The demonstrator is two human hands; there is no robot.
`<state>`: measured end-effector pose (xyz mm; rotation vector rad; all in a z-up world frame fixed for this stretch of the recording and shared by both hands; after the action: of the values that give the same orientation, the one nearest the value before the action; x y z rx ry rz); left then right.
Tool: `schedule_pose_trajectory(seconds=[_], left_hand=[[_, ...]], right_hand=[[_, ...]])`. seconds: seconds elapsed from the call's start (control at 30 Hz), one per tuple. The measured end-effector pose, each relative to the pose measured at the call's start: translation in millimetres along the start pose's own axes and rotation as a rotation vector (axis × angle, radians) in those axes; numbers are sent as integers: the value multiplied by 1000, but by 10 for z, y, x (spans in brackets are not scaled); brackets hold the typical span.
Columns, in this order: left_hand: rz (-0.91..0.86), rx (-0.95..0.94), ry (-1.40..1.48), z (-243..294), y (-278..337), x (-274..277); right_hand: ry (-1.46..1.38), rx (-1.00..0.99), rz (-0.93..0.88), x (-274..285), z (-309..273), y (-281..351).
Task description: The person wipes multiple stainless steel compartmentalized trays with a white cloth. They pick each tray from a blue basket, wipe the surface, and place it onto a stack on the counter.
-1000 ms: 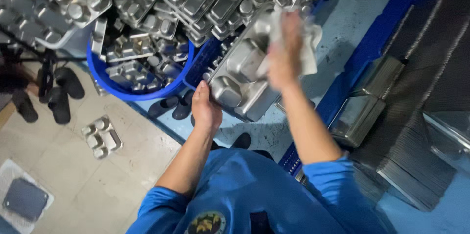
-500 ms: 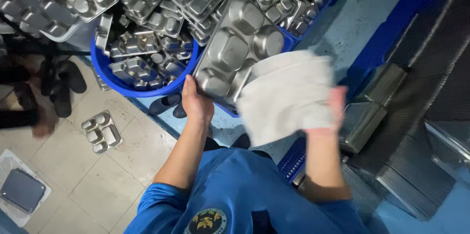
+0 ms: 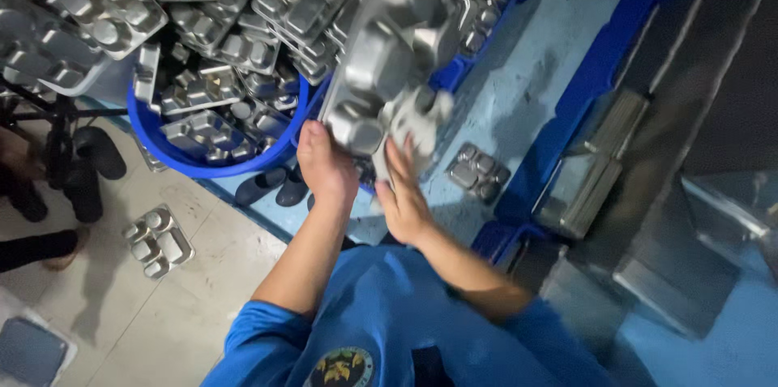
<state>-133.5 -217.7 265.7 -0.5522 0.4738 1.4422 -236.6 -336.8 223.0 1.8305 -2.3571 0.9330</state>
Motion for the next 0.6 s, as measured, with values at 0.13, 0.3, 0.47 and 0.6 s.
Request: schedule_pose_trajectory(seconds=[0.13,0.3,0.47,0.6], left_hand=[[41,-251,-862,-50,168,-19],[-569,-700,-1320,35,546,-326],[-811,-685,-1315,479,540,-452],[-216,-791,-1435,740,132,-128]], right_hand=[[-1392,-644,177,139,76,120],[-1516,-601,269,478,263,47],[-1032,-701,461,548,293,79],[-987,-589,507,633,286,211]])
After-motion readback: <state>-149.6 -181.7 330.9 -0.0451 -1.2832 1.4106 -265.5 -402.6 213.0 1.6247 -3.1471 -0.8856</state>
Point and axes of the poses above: each hand's wrist, its own y-axis away from the middle knuckle, its own x-axis out of the back of the hand, z = x × y, the point moved 1 cm from there along -y, towards the middle knuckle, and after that the axes turned 8 degrees about -y, right-handed, at the moved point
